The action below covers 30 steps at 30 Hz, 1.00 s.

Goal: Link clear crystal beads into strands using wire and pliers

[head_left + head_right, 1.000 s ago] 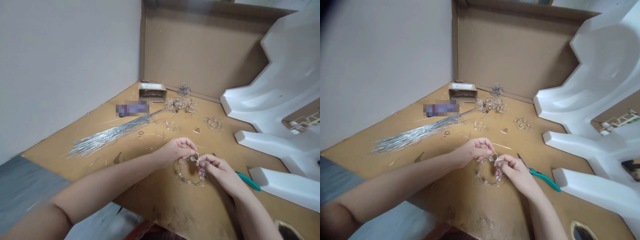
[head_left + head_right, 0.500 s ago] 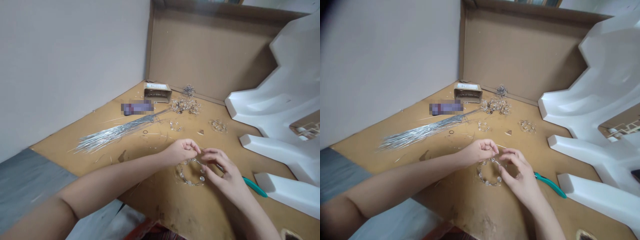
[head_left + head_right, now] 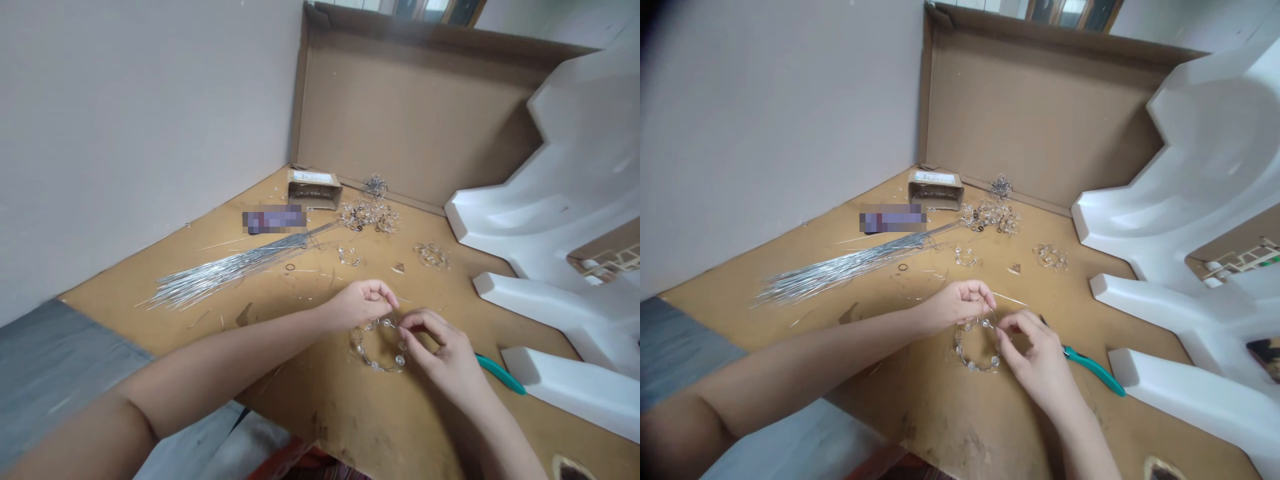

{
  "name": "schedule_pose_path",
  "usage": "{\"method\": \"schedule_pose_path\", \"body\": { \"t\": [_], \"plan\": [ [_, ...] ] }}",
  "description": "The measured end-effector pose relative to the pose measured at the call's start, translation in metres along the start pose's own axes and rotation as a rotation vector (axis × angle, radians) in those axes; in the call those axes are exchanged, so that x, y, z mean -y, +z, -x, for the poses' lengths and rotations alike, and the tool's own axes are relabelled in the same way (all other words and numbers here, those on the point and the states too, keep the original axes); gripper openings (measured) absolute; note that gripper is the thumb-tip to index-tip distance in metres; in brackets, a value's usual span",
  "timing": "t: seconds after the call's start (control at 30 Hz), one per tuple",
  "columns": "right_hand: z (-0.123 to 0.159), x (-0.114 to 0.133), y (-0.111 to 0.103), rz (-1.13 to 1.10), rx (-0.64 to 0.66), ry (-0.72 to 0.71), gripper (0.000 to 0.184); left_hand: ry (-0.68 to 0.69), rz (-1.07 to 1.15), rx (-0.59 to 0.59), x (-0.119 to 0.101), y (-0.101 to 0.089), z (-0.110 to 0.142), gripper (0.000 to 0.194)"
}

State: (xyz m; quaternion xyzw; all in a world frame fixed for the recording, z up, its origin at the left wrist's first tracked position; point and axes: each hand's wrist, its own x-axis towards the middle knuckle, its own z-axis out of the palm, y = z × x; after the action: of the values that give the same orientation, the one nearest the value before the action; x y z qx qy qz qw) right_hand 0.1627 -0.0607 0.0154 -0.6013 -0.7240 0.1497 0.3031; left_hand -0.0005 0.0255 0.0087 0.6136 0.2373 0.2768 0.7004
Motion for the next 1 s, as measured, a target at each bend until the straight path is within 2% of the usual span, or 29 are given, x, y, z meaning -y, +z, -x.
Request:
{"method": "schedule_pose_path", "body": {
  "t": [0.33,0.47,0.6,0.7,0.77,0.87,1.0],
  "plan": [
    [0.006,0.003,-0.002,-0.021,-0.046,0.083,0.012,0.013,0.099,0.067,0.002,-0.003,-0.002,0.013],
    [0.012,-0.003,-0.016,0.059,-0.079,0.100,0.017,0.006,0.118,0.076,0.003,-0.005,-0.003,0.013],
    [0.032,-0.033,-0.039,0.259,-0.034,0.255,0.030,0.004,0.134,0.098,0.004,-0.006,-0.004,0.011],
    [0.058,-0.060,-0.048,0.517,0.067,0.261,0.056,-0.005,0.151,0.118,0.003,-0.006,-0.003,0.013],
    [0.072,-0.072,-0.048,0.665,0.136,0.261,0.066,-0.002,0.140,0.140,0.000,-0.005,-0.001,0.013],
    [0.081,-0.076,-0.044,0.817,0.177,0.261,0.070,0.040,0.110,0.201,-0.006,-0.005,0.003,0.013],
    [0.071,-0.065,-0.040,0.923,0.198,0.266,0.068,0.115,0.090,0.285,-0.014,-0.006,0.010,0.015]
  ]
}}
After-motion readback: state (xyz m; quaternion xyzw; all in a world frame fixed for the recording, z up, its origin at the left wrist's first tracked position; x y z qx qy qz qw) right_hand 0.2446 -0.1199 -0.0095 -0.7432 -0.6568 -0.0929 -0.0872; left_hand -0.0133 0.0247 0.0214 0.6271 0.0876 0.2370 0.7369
